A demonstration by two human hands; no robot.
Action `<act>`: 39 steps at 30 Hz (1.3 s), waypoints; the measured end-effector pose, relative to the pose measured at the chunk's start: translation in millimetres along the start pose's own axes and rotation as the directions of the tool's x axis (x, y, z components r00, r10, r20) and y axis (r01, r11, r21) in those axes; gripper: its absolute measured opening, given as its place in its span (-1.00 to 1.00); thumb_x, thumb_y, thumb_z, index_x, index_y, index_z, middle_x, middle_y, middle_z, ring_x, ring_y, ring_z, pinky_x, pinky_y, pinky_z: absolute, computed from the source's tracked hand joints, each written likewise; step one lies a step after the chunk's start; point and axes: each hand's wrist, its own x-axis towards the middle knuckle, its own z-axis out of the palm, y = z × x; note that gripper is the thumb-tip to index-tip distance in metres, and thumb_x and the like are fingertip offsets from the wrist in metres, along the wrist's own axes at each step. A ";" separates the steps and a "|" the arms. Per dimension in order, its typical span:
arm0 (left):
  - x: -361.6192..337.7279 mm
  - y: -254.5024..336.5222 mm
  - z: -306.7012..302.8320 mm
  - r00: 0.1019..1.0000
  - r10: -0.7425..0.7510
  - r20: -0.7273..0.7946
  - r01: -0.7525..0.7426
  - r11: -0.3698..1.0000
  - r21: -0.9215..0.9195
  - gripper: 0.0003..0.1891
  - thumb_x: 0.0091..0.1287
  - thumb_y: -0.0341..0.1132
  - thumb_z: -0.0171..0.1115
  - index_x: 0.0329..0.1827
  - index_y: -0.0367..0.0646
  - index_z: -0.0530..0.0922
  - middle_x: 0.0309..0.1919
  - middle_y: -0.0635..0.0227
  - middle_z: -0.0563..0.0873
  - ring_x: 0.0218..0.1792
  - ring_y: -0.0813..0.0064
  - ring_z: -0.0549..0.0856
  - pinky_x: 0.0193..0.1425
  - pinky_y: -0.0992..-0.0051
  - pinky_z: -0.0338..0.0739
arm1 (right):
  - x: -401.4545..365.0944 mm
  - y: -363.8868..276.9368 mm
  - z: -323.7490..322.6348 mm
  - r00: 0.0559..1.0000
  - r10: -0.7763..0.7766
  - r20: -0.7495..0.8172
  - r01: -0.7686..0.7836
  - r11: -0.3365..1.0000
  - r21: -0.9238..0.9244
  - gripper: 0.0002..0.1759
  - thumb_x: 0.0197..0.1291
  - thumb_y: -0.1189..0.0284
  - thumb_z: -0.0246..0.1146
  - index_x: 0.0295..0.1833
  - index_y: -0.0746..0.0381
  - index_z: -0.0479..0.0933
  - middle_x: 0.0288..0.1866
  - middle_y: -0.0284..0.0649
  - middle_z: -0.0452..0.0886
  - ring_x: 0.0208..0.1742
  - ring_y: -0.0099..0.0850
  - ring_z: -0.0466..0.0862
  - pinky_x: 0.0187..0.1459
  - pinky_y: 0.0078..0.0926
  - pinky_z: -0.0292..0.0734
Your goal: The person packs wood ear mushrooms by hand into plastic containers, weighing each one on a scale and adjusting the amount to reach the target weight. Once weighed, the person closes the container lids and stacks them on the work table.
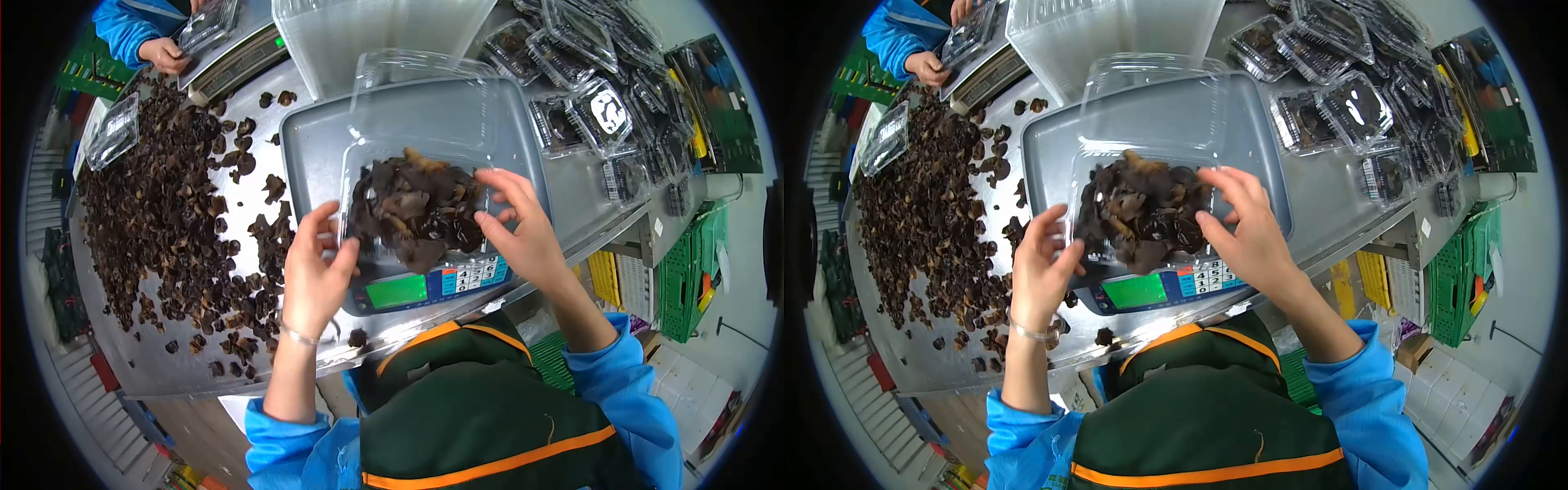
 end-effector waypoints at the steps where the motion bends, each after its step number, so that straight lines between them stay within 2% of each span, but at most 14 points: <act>1: -10.1 -4.7 -1.4 1.000 -0.018 -0.010 0.017 0.999 -0.040 -0.48 0.18 -0.58 0.18 0.24 -0.29 0.30 -0.05 0.17 0.49 -0.30 0.57 0.58 -0.40 0.59 0.58 | 2.5 1.9 1.2 0.997 -0.065 0.027 0.067 0.997 -0.049 -0.48 0.10 0.49 0.23 0.22 0.18 0.36 0.27 -0.09 0.24 0.19 -0.32 0.37 -0.06 -0.55 0.42; 6: -54.9 -39.9 -26.2 0.893 0.323 -0.314 -0.185 0.898 0.399 -0.63 0.29 -0.50 0.11 0.17 -0.26 0.38 -0.22 0.32 0.57 -0.33 0.65 0.55 -0.44 0.64 0.48 | 3.2 -0.1 -12.6 0.974 -0.180 -0.140 0.171 0.982 -0.075 -0.66 0.16 0.49 0.20 0.09 0.18 0.49 0.22 -0.15 0.36 0.12 -0.44 0.44 -0.05 -0.59 0.42; 8: -80.3 -65.6 -34.0 0.936 0.074 -0.344 0.062 0.928 0.367 -0.73 0.29 -0.51 0.11 0.05 -0.26 0.48 -0.45 0.38 0.58 -0.48 0.69 0.49 -0.39 0.65 0.42 | -0.1 4.9 -25.3 0.976 -0.105 -0.189 0.124 0.988 0.096 -0.69 0.18 0.51 0.17 0.07 0.22 0.50 0.15 -0.20 0.42 0.06 -0.49 0.47 -0.06 -0.60 0.42; 11: -118.1 -145.4 -22.6 0.996 0.066 -0.064 0.011 0.608 0.794 -0.48 0.08 -0.18 0.34 0.08 -0.25 0.47 -0.17 0.05 0.55 -0.16 0.06 0.56 -0.03 0.18 0.45 | -3.2 2.0 -27.0 0.970 0.053 -0.239 0.034 0.939 0.344 -0.74 0.21 0.55 0.14 0.03 0.29 0.51 0.03 -0.28 0.52 -0.05 -0.57 0.51 -0.08 -0.64 0.42; 17: -118.6 -174.0 29.6 0.983 -0.076 -0.167 0.152 0.847 0.509 -0.65 0.01 -0.38 0.33 -0.10 -0.10 0.51 -0.18 0.10 0.53 -0.20 0.08 0.60 -0.15 0.26 0.53 | -7.5 -17.9 -1.7 0.982 0.033 -0.186 0.052 0.899 0.435 -0.78 0.21 0.55 0.15 -0.03 0.33 0.53 -0.05 -0.27 0.59 -0.11 -0.56 0.55 -0.14 -0.62 0.47; 23: -116.4 -198.8 -17.8 0.908 -0.158 -0.388 0.155 0.987 -0.038 -0.88 0.00 -0.49 0.27 -0.42 -0.19 0.49 -0.55 0.55 0.48 -0.50 0.74 0.43 -0.40 0.67 0.40 | -12.3 -35.7 1.2 0.970 -0.101 -0.219 0.174 0.923 0.343 -0.80 0.22 0.55 0.13 -0.06 0.33 0.54 -0.09 -0.25 0.60 -0.14 -0.55 0.56 -0.17 -0.62 0.46; 25: -112.5 -214.2 -50.3 0.876 -0.116 -0.469 0.020 0.979 -0.203 -0.79 0.13 -0.45 0.32 -0.23 -0.21 0.46 -0.48 0.46 0.51 -0.55 0.75 0.46 -0.48 0.74 0.38 | -22.7 -42.8 7.4 0.964 -0.126 -0.232 0.200 0.924 0.327 -0.81 0.22 0.54 0.13 -0.07 0.33 0.54 -0.11 -0.24 0.60 -0.17 -0.56 0.55 -0.20 -0.63 0.45; 27: -115.4 -164.5 -78.5 0.793 -0.134 -0.594 0.013 0.979 -0.204 -0.49 0.15 -0.40 0.36 0.12 -0.26 0.34 -0.27 0.31 0.54 -0.52 0.60 0.60 -0.61 0.65 0.46 | -45.4 -54.6 26.6 0.964 -0.257 -0.072 0.267 0.932 0.246 -0.82 0.23 0.52 0.13 -0.08 0.34 0.51 -0.16 -0.23 0.59 -0.23 -0.59 0.52 -0.27 -0.66 0.43; 30: -155.3 -167.6 -142.5 0.524 -0.261 -0.811 -0.107 0.924 -0.366 -0.66 0.36 -0.21 0.12 0.08 -0.23 0.45 -0.46 0.41 0.58 -0.70 0.76 0.46 -0.72 0.72 0.23 | -87.0 -61.1 81.4 0.887 -0.201 0.415 0.101 0.963 0.251 -0.76 0.30 0.49 0.08 0.01 0.37 0.48 -0.29 -0.24 0.63 -0.28 -0.59 0.56 -0.28 -0.69 0.43; 32: -208.3 -180.2 -165.4 0.253 -0.288 -0.924 -0.214 0.914 -0.344 -0.71 0.44 -0.18 -0.01 -0.02 -0.23 0.51 -0.67 0.50 0.48 -0.76 0.80 0.35 -0.74 0.72 0.15 | -119.0 -47.7 121.6 0.719 0.006 0.695 -0.148 0.978 0.145 -0.74 0.33 0.47 0.04 0.06 0.33 0.47 -0.20 -0.19 0.66 -0.18 -0.56 0.60 -0.15 -0.61 0.49; 34: -266.6 -224.2 -170.1 0.052 -0.319 -0.946 -0.216 0.922 -0.322 -0.70 0.43 -0.14 0.00 -0.10 -0.22 0.51 -0.71 0.48 0.44 -0.79 0.77 0.30 -0.76 0.68 0.12 | -160.0 -31.2 149.7 0.467 0.005 0.884 -0.071 0.997 0.033 -0.72 0.30 0.49 0.08 0.10 0.27 0.46 -0.14 -0.23 0.66 -0.09 -0.48 0.61 -0.02 -0.53 0.48; 35: -293.9 -256.4 -161.7 -0.047 -0.435 -0.899 -0.210 0.884 -0.417 -0.68 0.42 -0.10 0.00 -0.17 -0.21 0.50 -0.73 0.47 0.42 -0.79 0.74 0.32 -0.76 0.67 0.14 | -174.8 -24.6 161.7 0.309 -0.199 0.930 0.331 0.939 0.092 -0.71 0.28 0.48 0.12 0.11 0.25 0.46 -0.13 -0.22 0.65 -0.08 -0.43 0.63 0.01 -0.53 0.47; 36: -318.0 -290.9 -146.4 -0.133 -0.542 -0.830 -0.219 0.833 -0.508 -0.66 0.42 -0.07 -0.01 -0.24 -0.21 0.49 -0.76 0.47 0.41 -0.79 0.72 0.34 -0.76 0.66 0.16 | -187.1 0.2 169.4 0.163 -0.235 0.958 0.338 0.926 0.169 -0.70 0.28 0.45 0.12 0.12 0.23 0.46 -0.16 -0.22 0.66 -0.11 -0.41 0.64 0.05 -0.55 0.42; 39: -343.4 -391.7 -59.8 -0.166 -0.650 -0.741 -0.196 0.759 -0.621 -0.56 0.39 -0.02 0.02 -0.57 -0.15 0.44 -0.79 0.44 0.43 -0.76 0.63 0.44 -0.69 0.60 0.28 | -191.4 33.0 178.8 0.216 0.322 0.922 0.059 0.938 -0.342 -0.72 0.32 0.43 0.08 0.08 0.31 0.46 -0.23 -0.22 0.66 -0.16 -0.51 0.62 0.03 -0.57 0.42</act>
